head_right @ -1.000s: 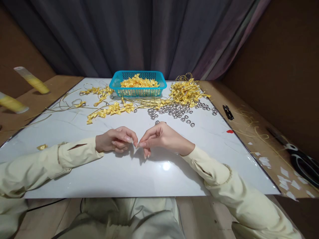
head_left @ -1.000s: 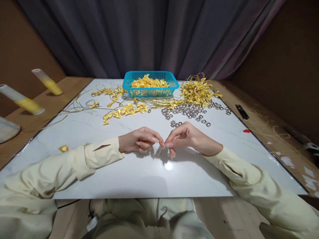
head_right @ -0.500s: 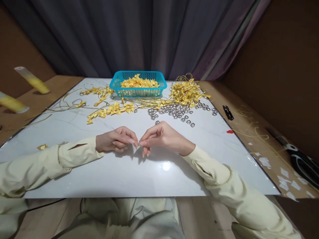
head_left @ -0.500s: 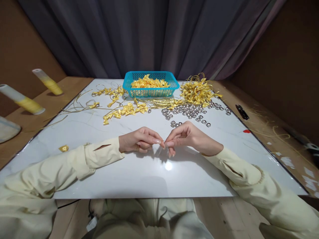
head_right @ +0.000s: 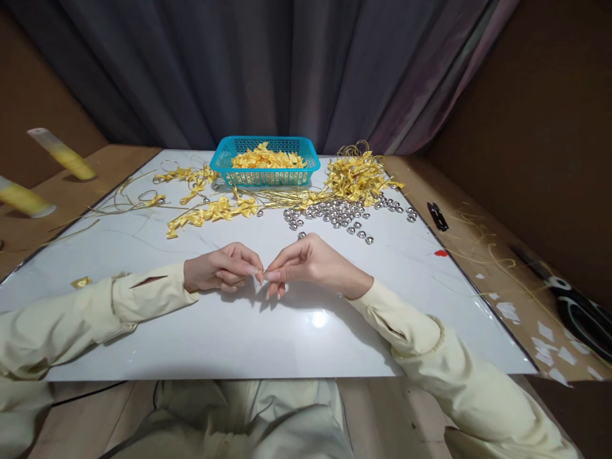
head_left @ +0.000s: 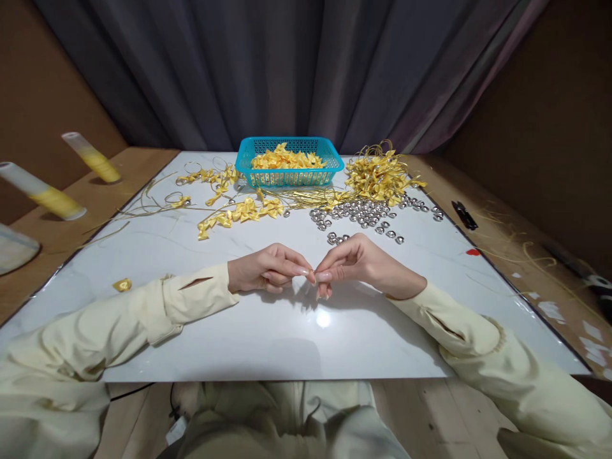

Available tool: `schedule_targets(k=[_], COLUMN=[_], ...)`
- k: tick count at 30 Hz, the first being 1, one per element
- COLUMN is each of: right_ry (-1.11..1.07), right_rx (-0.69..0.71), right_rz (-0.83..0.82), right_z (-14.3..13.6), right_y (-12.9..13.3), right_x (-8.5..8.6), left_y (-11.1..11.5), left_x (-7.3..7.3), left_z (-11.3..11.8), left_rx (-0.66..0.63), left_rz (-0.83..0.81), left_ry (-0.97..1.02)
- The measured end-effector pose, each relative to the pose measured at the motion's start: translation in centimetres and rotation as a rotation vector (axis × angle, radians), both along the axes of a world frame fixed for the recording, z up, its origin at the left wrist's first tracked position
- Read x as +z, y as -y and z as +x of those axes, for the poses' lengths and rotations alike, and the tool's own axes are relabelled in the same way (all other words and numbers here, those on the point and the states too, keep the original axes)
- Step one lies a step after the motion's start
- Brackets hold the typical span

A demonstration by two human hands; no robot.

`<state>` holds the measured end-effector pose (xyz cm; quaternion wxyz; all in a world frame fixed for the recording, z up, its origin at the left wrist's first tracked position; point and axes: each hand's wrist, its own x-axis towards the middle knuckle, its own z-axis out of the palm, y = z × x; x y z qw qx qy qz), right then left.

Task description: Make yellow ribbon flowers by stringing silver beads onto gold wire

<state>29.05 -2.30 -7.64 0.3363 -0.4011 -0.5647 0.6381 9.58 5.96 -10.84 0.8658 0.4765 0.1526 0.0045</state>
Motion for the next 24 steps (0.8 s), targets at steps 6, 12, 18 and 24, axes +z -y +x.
schedule_targets(k=[6, 12, 18, 24], right_ry=[0.01, 0.038, 0.085, 0.116], right_rx=[-0.003, -0.002, 0.006, 0.007], right_rz=[-0.004, 0.013, 0.045, 0.066], right_z=[-0.07, -0.21, -0.2, -0.11], right_y=[0.1, 0.13, 0.13, 0.22], right_x=[0.14, 0.4, 0.54, 0.67], left_y=[0.0, 0.05, 0.02, -0.01], left_x=[0.08, 0.07, 0.01, 0.01], left_z=[-0.01, -0.01, -0.03, 0.03], left_rx=[0.0, -0.008, -0.015, -0.019], left_rz=[-0.001, -0.005, 0.008, 0.008], left_ry=[-0.002, -0.006, 0.0, -0.013])
